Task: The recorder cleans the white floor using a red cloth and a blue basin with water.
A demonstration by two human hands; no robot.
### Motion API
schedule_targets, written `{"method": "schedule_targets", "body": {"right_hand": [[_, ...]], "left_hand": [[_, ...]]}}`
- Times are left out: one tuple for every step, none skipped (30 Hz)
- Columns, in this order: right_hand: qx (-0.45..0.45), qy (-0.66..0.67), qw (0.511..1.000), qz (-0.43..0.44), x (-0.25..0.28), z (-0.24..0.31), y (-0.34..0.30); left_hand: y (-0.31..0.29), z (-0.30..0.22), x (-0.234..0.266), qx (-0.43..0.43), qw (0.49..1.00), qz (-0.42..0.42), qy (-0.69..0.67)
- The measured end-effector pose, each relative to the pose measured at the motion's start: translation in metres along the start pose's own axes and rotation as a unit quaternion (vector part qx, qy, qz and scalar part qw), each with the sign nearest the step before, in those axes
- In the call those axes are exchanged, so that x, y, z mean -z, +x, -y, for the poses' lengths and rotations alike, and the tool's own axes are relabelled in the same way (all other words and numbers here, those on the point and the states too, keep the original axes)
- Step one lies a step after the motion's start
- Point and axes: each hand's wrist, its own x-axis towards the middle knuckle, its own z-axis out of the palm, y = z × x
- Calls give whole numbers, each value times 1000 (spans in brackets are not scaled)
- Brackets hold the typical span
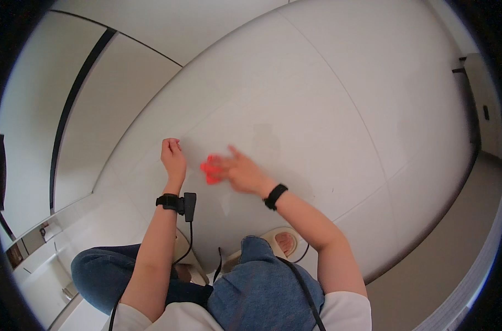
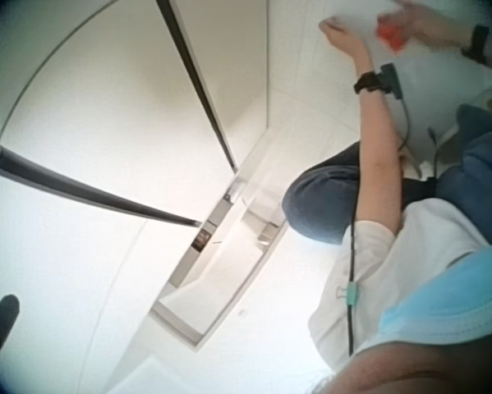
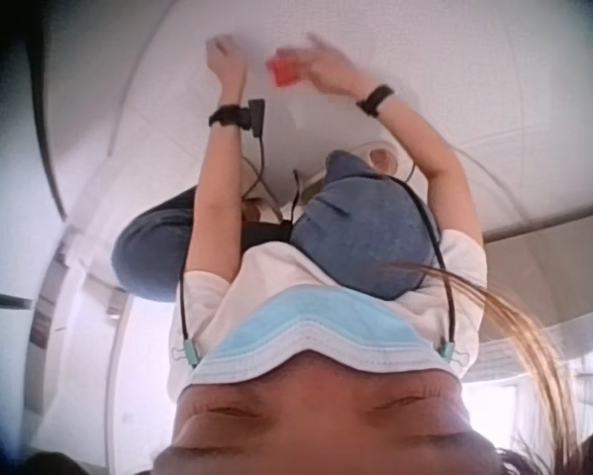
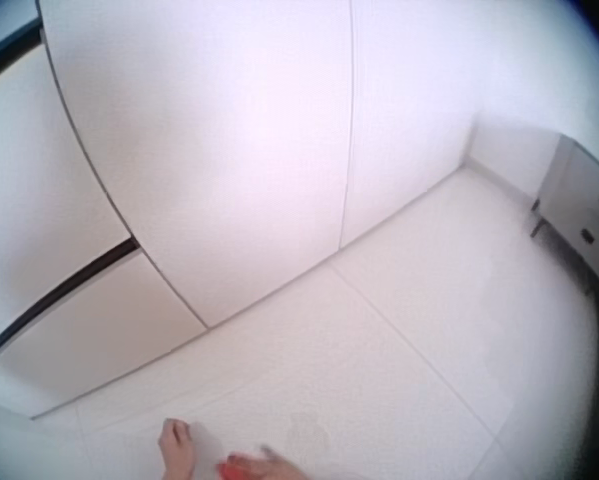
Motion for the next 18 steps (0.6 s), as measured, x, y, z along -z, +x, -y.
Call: {"method": "schedule_targets", "body": {"right_hand": [[4,20,1000,4,-13,9,-13],[6,27,999,18,-16,16,-19],[8,34,999,33,-19,19,-24],[0,30,999,31,-15,16,-32],[-20,70,997,18,-8,13,-39],[-40,108,993,6,1,7,-49],[-85,127,987,-40,15,0,-62],[-132,143,977,-86,35,-9,-79],[-182,144,959,-162,52,-19,-101],[-252,135,935,-210,63,-29,-130],[-300,150,902,-273,75,-37,-164],[-331,48,879,-341,79,-49,-213],[-419,78,818,-387,86,-56,-266],[-453,93,752,-469,90,-56,-296],[-501,118,687,-512,97,-50,-320],[-534,129,630,-549,101,-46,-340],[-538,123,626,-551,101,-45,-352],[-537,79,612,-576,98,-46,-361]], "left_hand": [[1,-3,-4,-9,1000,10,-11],[2,-4,-3,-12,1000,14,-9],[2,-5,-2,-6,1000,19,-11],[2,-7,-7,-1,999,28,-17],[3,-7,-8,-3,999,34,-17],[2,-6,-10,-7,999,32,-11],[1,-4,-11,-11,999,32,-4],[0,-4,-10,-11,999,43,-7],[-3,-4,-13,-21,998,55,-4],[-4,-4,-12,-33,998,62,2],[-5,-5,-15,-34,997,70,-4],[-9,-9,-22,-31,996,83,-4],[-13,-11,-27,-27,995,92,0],[-15,-12,-29,-27,995,100,-1],[-16,-12,-28,-34,993,117,0],[-17,-13,-28,-41,990,133,-2],[-19,-14,-32,-41,989,141,-5],[-22,-16,-35,-48,989,136,-6]]}}
